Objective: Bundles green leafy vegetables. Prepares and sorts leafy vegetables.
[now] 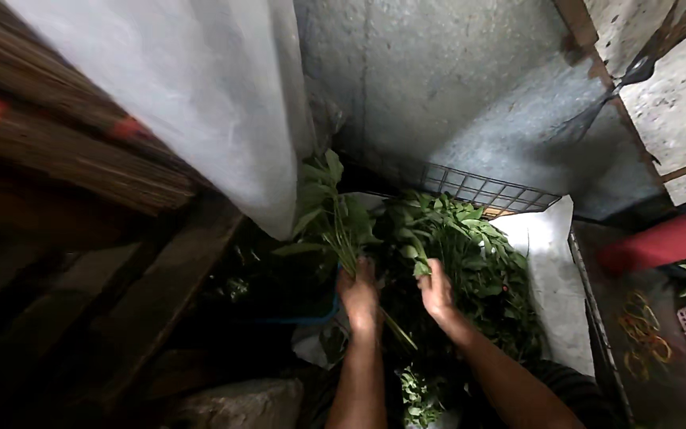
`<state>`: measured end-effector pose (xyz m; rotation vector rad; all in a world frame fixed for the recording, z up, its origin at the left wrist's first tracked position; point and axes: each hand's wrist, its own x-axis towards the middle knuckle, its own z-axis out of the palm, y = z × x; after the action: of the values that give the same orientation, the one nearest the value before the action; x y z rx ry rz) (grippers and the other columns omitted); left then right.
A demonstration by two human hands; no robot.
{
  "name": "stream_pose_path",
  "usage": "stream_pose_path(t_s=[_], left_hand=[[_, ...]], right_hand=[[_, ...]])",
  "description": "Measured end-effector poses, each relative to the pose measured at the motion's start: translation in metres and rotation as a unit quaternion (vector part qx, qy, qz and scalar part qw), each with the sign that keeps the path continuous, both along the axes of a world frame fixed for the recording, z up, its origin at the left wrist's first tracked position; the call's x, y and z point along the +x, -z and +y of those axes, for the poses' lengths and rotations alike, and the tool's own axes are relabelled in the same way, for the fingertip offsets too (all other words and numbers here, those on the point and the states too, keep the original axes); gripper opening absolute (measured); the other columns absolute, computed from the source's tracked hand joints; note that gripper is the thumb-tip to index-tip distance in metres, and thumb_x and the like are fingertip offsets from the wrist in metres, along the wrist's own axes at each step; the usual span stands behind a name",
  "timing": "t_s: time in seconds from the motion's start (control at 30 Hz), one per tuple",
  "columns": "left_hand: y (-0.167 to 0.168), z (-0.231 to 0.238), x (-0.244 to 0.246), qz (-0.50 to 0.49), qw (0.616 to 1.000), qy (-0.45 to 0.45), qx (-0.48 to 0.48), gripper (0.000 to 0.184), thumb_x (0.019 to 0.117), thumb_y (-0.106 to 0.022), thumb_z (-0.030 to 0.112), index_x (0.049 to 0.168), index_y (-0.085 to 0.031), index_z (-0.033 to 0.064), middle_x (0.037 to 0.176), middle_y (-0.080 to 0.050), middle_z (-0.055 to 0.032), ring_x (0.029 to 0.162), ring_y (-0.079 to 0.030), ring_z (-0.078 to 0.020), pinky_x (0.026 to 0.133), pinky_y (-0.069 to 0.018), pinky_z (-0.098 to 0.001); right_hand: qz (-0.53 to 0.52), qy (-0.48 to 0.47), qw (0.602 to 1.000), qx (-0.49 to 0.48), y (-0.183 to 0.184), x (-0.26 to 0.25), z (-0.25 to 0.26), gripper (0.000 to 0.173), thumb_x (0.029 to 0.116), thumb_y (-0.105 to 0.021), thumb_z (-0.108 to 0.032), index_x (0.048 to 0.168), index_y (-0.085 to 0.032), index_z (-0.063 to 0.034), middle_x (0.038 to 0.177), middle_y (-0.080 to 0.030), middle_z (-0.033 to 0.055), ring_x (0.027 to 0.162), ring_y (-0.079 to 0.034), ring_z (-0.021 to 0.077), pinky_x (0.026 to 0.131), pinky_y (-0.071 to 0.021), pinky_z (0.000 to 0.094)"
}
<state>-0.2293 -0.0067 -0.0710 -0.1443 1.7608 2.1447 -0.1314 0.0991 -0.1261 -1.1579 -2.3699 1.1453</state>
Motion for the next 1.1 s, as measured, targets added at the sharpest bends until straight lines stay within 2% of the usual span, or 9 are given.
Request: stream_pose_path(t_s=[0.07,0.13,0.2,0.4,0.57,0.83,0.9,1.0,1.1], left_hand=[[-0.002,-0.001,-0.001,-0.004,1.000,-0.013,0.023,0.016,0.1082,-0.052,0.020,0.101,-0.054,0.0059,0.059,-0.042,0.0031,0.043,-0.039,-0.0065,0.040,-0.0373,-0.0206],[-0.002,-0.002,0.001,-0.006,0.999,-0.021,0.046,0.015,0.1079,-0.053,0.019,0.100,-0.053,0.0064,0.058,-0.041,0.0037,0.042,-0.038,-0.0060,0.039,-0.0372,-0.0206],[-0.004,-0.002,0.002,-0.002,0.997,-0.031,0.070,0.014,0.1077,-0.053,0.018,0.100,-0.053,0.0063,0.057,-0.041,0.0037,0.042,-0.039,-0.0057,0.039,-0.0376,-0.0205],[-0.007,-0.003,0.006,-0.019,0.992,-0.059,0.114,0.011,0.1046,-0.058,0.014,0.099,-0.053,0.0066,0.055,-0.040,0.0038,0.040,-0.038,-0.0050,0.037,-0.0373,-0.0192],[-0.013,0.004,0.016,-0.080,0.984,0.036,0.157,0.014,0.1056,-0.055,0.010,0.100,-0.058,-0.0022,0.060,-0.061,-0.0058,0.039,-0.043,-0.0045,0.035,-0.0328,-0.0171],[-0.011,0.003,0.020,-0.069,0.980,0.165,0.091,0.013,0.0971,-0.067,0.004,0.107,-0.063,-0.0025,0.074,-0.069,-0.0088,0.043,-0.049,-0.0058,0.039,-0.0387,-0.0187],[-0.010,0.005,0.021,-0.084,0.981,0.163,0.063,0.017,0.0958,-0.068,0.001,0.111,-0.061,-0.0040,0.076,-0.073,-0.0108,0.044,-0.052,-0.0068,0.038,-0.0374,-0.0193],[-0.007,0.009,0.024,-0.080,0.985,0.143,0.047,0.014,0.0958,-0.067,-0.001,0.107,-0.060,-0.0054,0.072,-0.072,-0.0108,0.042,-0.050,-0.0064,0.038,-0.0346,-0.0193],[-0.002,0.013,0.029,-0.047,0.987,0.146,0.051,0.014,0.0941,-0.068,-0.003,0.105,-0.061,-0.0060,0.076,-0.073,-0.0099,0.058,-0.066,-0.0107,0.052,-0.0523,-0.0233]], right_hand=[[0.063,0.002,0.997,0.038,-0.015,0.016,-0.009,0.040,0.1045,-0.046,-0.013,0.140,-0.049,0.0040,0.109,-0.069,0.0213,0.097,-0.070,0.0304,0.088,-0.0575,0.0454],[-0.106,-0.050,0.993,0.004,-0.025,0.026,-0.004,0.047,0.1100,-0.041,-0.022,0.152,-0.040,-0.0023,0.126,-0.067,0.0232,0.115,-0.067,0.0355,0.101,-0.0516,0.0503],[-0.214,-0.067,0.975,-0.015,-0.024,0.031,0.005,0.048,0.1099,-0.041,-0.026,0.154,-0.039,-0.0086,0.128,-0.066,0.0220,0.119,-0.065,0.0369,0.102,-0.0503,0.0534],[-0.015,0.000,0.999,0.030,-0.034,0.066,-0.002,0.053,0.1071,-0.047,-0.038,0.144,-0.052,0.0000,0.124,-0.068,0.0226,0.118,-0.065,0.0343,0.104,-0.0484,0.0530],[0.093,-0.025,0.985,0.144,-0.013,0.077,-0.006,0.040,0.1068,-0.039,-0.025,0.123,-0.066,-0.0001,0.097,-0.073,0.0161,0.091,-0.072,0.0278,0.081,-0.0578,0.0489],[0.074,-0.086,0.934,0.339,-0.001,0.080,-0.009,0.021,0.0991,-0.057,-0.012,0.108,-0.075,-0.0040,0.097,-0.076,0.0125,0.085,-0.075,0.0286,0.075,-0.0622,0.0462],[0.050,-0.115,0.940,0.319,-0.001,0.080,-0.008,0.021,0.0983,-0.058,-0.012,0.110,-0.075,-0.0059,0.101,-0.075,0.0126,0.089,-0.075,0.0295,0.079,-0.0613,0.0487],[0.028,-0.177,0.974,0.137,-0.013,0.074,-0.007,0.043,0.0957,-0.060,-0.017,0.136,-0.061,-0.0040,0.125,-0.070,0.0130,0.111,-0.069,0.0268,0.097,-0.0544,0.0483],[0.085,-0.175,0.981,0.004,-0.023,0.057,-0.018,0.056,0.0996,-0.058,-0.025,0.149,-0.046,-0.0001,0.129,-0.064,0.0188,0.116,-0.064,0.0243,0.101,-0.0520,0.0412]])
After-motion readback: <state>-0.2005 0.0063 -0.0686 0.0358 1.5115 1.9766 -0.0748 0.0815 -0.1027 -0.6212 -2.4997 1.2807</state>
